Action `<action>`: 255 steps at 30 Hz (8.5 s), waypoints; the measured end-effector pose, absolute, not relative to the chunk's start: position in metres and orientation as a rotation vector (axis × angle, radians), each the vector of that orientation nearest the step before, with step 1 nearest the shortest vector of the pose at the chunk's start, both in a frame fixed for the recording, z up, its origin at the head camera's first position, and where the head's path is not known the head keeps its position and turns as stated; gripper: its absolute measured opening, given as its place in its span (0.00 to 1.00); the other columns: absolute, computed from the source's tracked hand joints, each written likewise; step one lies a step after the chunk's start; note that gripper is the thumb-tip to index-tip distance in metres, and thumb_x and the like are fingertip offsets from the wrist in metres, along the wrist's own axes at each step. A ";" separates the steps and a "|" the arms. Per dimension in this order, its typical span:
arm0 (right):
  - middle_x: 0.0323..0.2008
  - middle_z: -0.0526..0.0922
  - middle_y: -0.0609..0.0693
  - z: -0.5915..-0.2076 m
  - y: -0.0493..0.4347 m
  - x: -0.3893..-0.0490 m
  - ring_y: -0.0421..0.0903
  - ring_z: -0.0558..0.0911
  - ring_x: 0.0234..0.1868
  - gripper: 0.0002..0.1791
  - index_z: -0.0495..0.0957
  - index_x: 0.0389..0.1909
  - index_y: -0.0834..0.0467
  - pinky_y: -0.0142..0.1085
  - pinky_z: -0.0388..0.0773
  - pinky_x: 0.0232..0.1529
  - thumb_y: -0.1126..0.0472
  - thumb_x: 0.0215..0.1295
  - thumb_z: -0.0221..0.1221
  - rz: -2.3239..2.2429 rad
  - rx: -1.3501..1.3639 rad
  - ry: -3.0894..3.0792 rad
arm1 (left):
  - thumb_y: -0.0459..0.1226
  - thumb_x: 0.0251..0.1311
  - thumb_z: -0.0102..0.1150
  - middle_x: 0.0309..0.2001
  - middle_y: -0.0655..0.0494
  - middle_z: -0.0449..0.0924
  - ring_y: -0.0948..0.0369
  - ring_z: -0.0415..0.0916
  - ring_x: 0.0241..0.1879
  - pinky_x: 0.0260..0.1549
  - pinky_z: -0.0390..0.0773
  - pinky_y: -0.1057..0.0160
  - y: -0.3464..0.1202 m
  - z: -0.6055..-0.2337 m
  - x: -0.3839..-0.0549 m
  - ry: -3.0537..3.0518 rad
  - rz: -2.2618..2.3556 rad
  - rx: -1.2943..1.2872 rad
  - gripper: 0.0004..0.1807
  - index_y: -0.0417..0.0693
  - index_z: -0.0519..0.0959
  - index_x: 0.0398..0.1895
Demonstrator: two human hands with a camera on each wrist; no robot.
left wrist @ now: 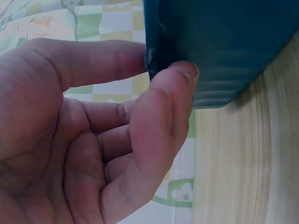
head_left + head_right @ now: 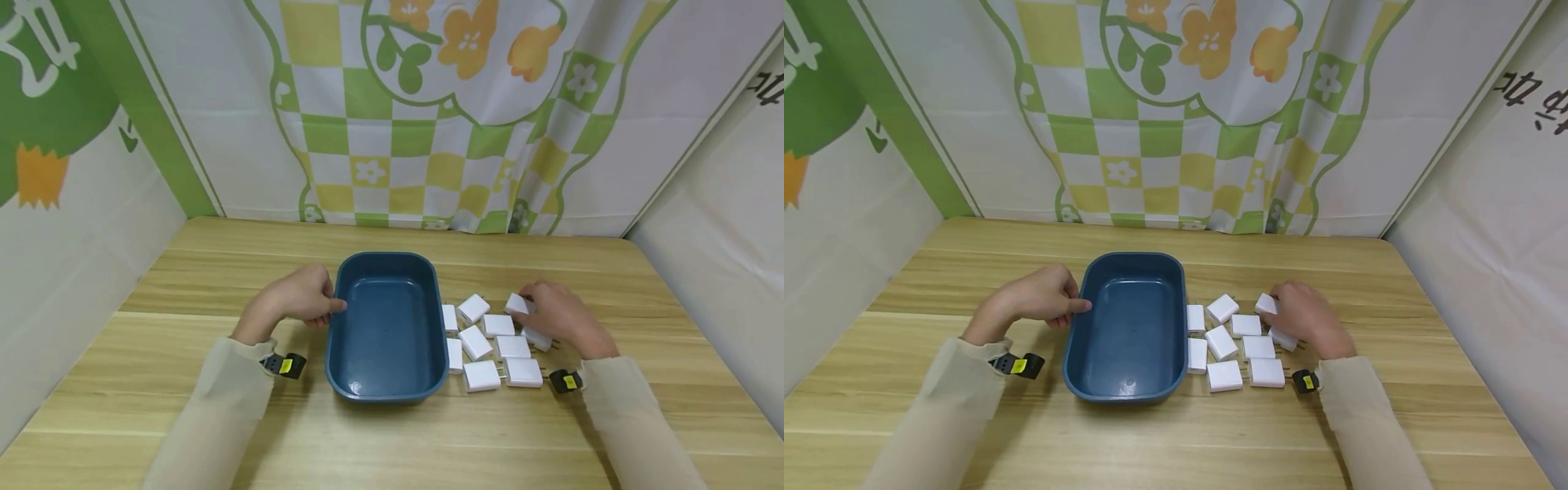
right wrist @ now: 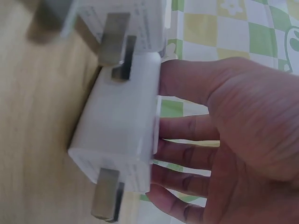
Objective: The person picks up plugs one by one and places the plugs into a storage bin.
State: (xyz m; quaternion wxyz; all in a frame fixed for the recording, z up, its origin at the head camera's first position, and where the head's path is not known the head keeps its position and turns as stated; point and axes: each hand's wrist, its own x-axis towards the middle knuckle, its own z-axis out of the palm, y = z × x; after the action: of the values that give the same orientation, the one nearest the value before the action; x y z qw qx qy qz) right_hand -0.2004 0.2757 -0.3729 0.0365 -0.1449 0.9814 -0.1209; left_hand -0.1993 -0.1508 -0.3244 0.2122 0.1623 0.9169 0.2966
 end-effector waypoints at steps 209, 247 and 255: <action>0.43 0.81 0.54 -0.361 0.029 -0.243 0.48 0.80 0.41 0.14 0.83 0.47 0.59 0.42 0.79 0.42 0.55 0.65 0.69 -0.137 -0.993 2.929 | 0.36 0.74 0.55 0.15 0.55 0.75 0.64 0.70 0.15 0.19 0.72 0.67 -0.155 -0.327 -0.206 2.449 0.800 0.467 0.21 0.36 0.79 0.20; 0.41 0.81 0.52 -0.361 0.030 -0.243 0.48 0.79 0.39 0.15 0.83 0.45 0.56 0.43 0.79 0.40 0.52 0.64 0.70 -0.143 -0.940 2.949 | 0.36 0.74 0.56 0.15 0.56 0.74 0.64 0.70 0.15 0.19 0.72 0.67 -0.155 -0.327 -0.205 2.462 0.777 0.466 0.21 0.35 0.80 0.20; 0.40 0.80 0.51 -0.357 0.031 -0.243 0.47 0.78 0.37 0.16 0.84 0.44 0.56 0.43 0.78 0.38 0.50 0.63 0.70 -0.170 -0.940 2.965 | 0.37 0.74 0.56 0.15 0.55 0.75 0.64 0.70 0.15 0.19 0.72 0.67 -0.155 -0.328 -0.205 2.463 0.778 0.461 0.22 0.36 0.80 0.19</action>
State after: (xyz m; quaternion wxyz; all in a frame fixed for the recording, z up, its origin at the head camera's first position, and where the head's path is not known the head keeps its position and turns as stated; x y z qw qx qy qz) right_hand -0.2429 0.0311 -0.3569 0.0134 -0.3017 0.9518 -0.0544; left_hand -0.2048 -0.1549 -0.3284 0.2562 0.1698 0.9073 0.2868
